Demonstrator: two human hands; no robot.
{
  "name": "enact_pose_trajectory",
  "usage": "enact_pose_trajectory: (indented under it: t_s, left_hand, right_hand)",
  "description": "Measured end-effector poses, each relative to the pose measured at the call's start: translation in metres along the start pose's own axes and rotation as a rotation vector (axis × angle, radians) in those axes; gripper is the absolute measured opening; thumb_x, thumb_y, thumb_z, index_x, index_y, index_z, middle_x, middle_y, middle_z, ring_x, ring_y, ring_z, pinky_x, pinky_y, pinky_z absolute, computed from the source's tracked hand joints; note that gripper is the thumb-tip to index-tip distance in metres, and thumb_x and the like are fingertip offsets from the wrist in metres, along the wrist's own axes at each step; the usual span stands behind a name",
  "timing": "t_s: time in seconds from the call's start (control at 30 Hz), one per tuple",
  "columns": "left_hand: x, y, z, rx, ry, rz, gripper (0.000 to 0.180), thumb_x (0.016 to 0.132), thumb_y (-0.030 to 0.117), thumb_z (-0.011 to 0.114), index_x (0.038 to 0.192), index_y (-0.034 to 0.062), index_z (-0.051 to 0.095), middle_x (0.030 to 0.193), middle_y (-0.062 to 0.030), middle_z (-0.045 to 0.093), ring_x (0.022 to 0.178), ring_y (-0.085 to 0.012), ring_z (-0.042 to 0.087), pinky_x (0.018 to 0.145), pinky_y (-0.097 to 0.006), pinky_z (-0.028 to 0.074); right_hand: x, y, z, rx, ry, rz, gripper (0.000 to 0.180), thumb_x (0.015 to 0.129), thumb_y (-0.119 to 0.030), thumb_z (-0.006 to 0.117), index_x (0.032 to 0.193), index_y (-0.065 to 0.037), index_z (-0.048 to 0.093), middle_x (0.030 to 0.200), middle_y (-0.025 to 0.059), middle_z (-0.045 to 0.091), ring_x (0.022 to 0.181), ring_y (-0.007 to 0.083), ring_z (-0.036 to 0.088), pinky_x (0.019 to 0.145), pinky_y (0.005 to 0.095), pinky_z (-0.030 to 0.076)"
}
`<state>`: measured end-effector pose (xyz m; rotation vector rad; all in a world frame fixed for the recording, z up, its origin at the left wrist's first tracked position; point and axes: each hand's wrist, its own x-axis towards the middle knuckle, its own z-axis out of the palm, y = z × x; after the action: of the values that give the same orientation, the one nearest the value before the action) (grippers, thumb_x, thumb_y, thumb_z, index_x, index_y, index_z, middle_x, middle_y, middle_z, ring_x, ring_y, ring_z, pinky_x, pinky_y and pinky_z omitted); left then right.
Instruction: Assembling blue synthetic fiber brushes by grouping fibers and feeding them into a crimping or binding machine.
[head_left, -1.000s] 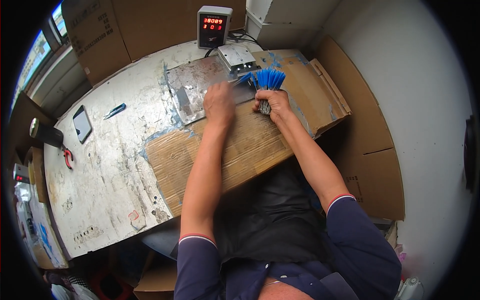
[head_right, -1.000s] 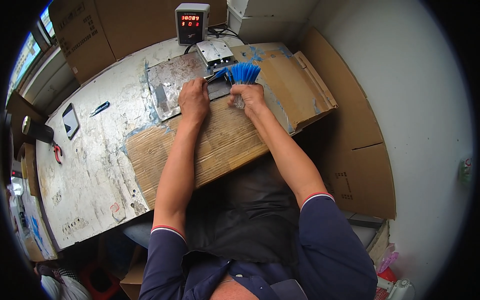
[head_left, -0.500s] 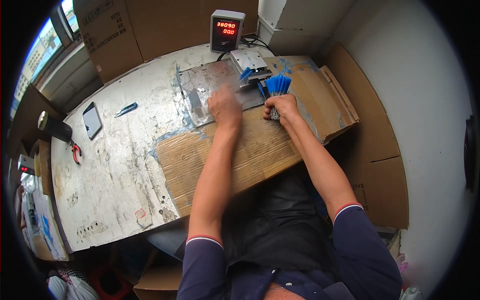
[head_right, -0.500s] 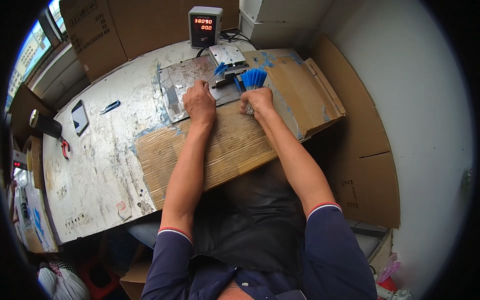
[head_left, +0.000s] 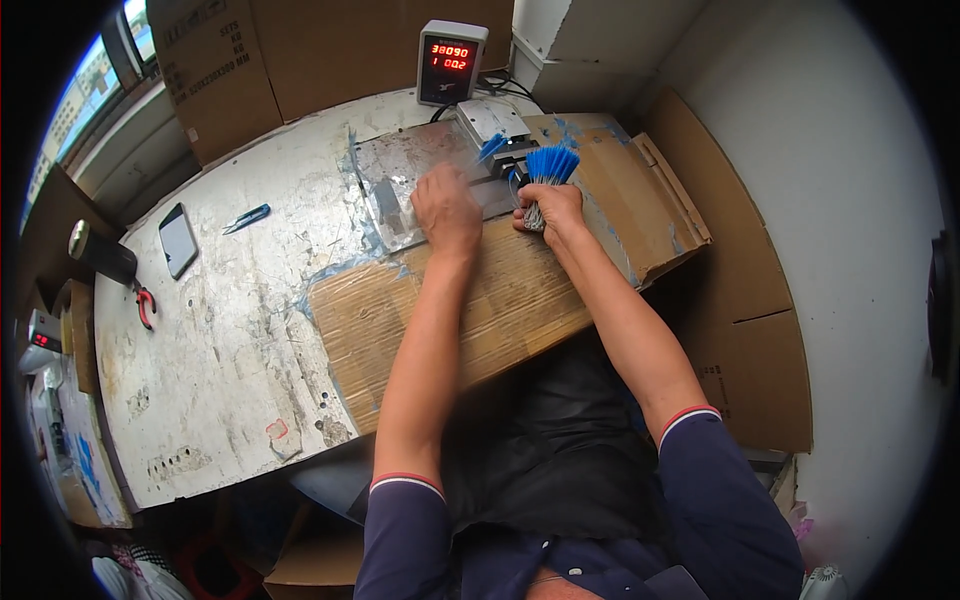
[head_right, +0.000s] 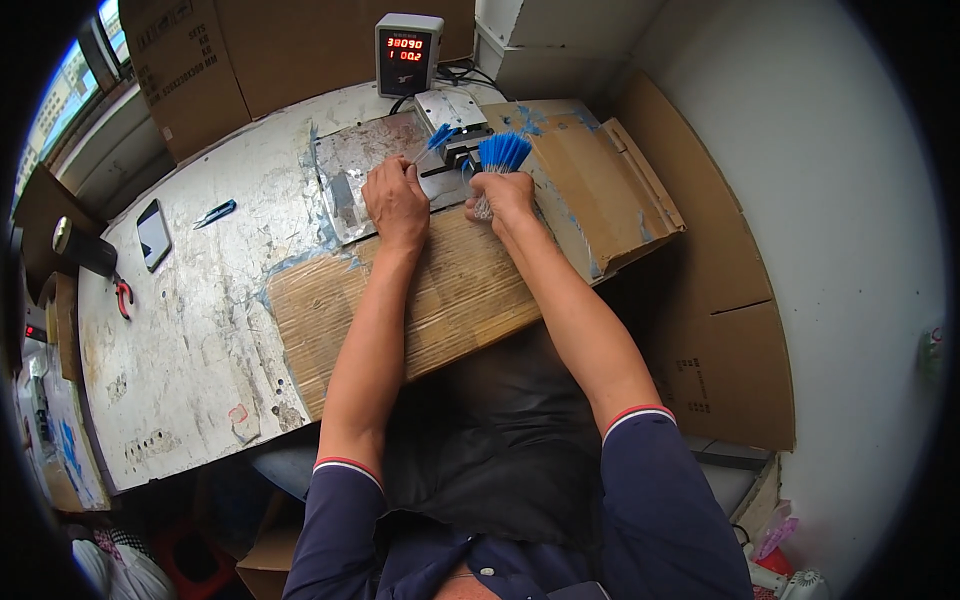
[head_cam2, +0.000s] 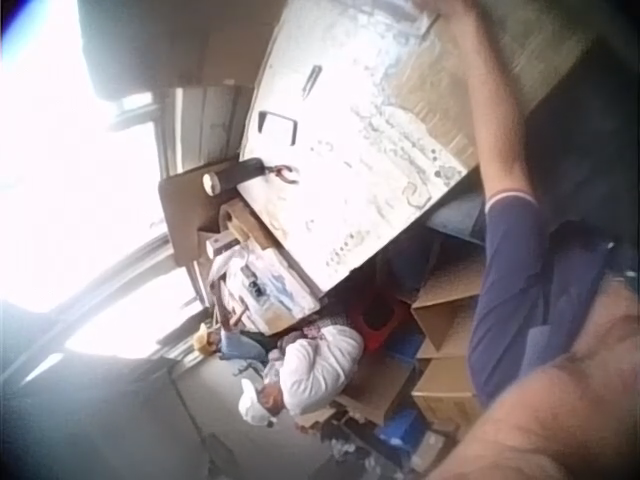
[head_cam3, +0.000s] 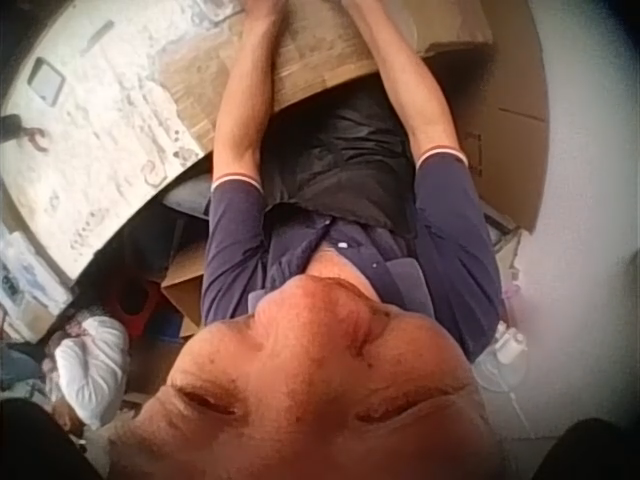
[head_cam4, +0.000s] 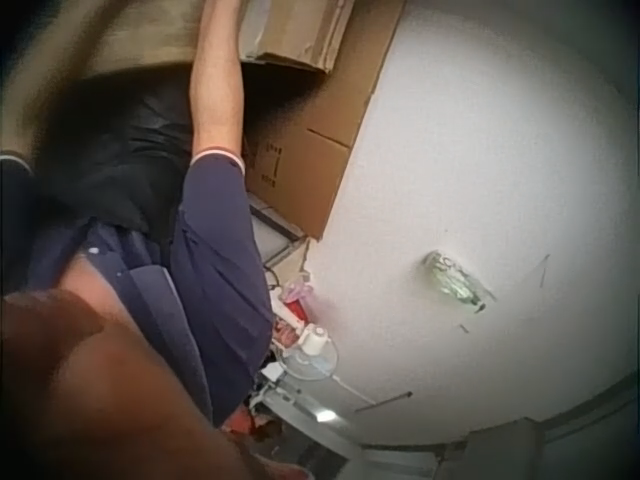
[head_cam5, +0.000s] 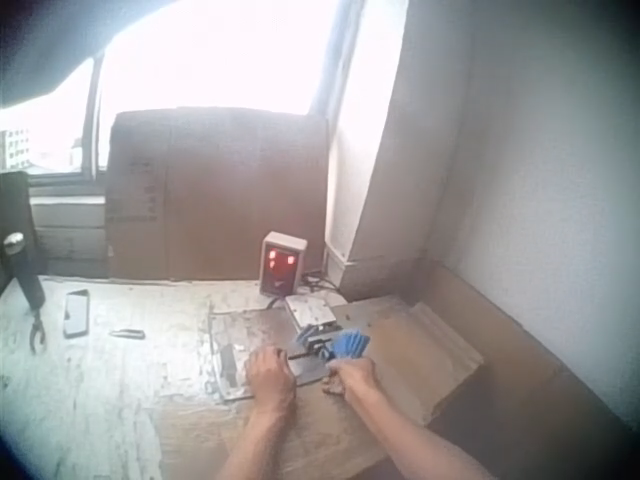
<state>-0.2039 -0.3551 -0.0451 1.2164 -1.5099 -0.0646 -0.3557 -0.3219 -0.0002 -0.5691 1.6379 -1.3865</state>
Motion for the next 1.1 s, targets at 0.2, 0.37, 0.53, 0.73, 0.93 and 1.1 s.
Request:
enact_pose_trajectory:
  t_s: [0.2,0.37,0.53,0.73,0.93,1.1]
  left_hand:
    - [-0.004,0.002,-0.001,0.004,-0.185,-0.068,0.010,0.094,0.017,0.064,0.098,0.0086,0.064,0.090,-0.0129,0.068,0.091,-0.0337,0.064,0.081,-0.045,0.048]
    - [-0.004,0.002,-0.002,-0.009,-0.275,-0.139,0.012,0.096,0.021,0.063,0.099,0.0094,0.064,0.087,-0.0138,0.069,0.084,-0.0346,0.067,0.074,-0.046,0.050]
    - [0.003,0.013,-0.002,-0.164,-0.470,-0.281,0.026,0.095,0.033,0.058,0.104,0.0106,0.068,0.096,-0.0203,0.072,0.093,-0.0400,0.069,0.083,-0.049,0.051]
    - [0.006,0.006,-0.003,-0.192,-0.514,-0.270,0.027,0.093,0.033,0.061,0.104,0.0114,0.071,0.096,-0.0167,0.074,0.092,-0.0371,0.070,0.084,-0.045,0.052]
    - [0.002,0.000,0.011,-0.287,-0.562,-0.345,0.023,0.092,0.027,0.065,0.103,0.0082,0.070,0.093,-0.0164,0.074,0.089,-0.0344,0.072,0.080,-0.042,0.053]
    - [0.010,0.002,-0.003,-0.386,-0.454,-0.317,0.015,0.095,0.015,0.063,0.102,0.0019,0.067,0.082,-0.0096,0.072,0.073,-0.0219,0.067,0.071,-0.034,0.051]
  right_hand:
    - [-0.010,0.008,0.000,0.208,-0.038,-0.009,0.009,0.076,0.001,0.070,0.078,0.003,0.061,0.072,0.0150,0.063,0.055,0.0272,0.066,0.045,0.0421,0.059]
    - [-0.019,0.009,0.016,0.301,-0.073,0.077,0.010,0.075,0.004,0.072,0.080,0.004,0.064,0.075,0.0141,0.065,0.061,0.0267,0.067,0.048,0.0424,0.060]
    - [-0.017,0.019,0.037,0.499,0.022,-0.039,0.013,0.071,0.009,0.069,0.072,-0.001,0.061,0.075,0.0100,0.065,0.062,0.0244,0.066,0.055,0.0377,0.055]
    - [-0.030,0.021,0.042,0.629,0.043,0.010,0.012,0.071,0.010,0.069,0.069,0.000,0.063,0.076,0.0104,0.067,0.064,0.0226,0.066,0.060,0.0344,0.054]
    - [-0.036,0.031,0.030,0.690,-0.046,0.039,0.009,0.072,0.008,0.068,0.072,0.001,0.063,0.075,0.0116,0.066,0.063,0.0239,0.067,0.059,0.0354,0.056]
    - [-0.028,0.042,-0.003,0.709,-0.025,-0.094,0.010,0.076,0.001,0.072,0.082,-0.001,0.064,0.077,0.0111,0.068,0.064,0.0265,0.069,0.059,0.0434,0.061]
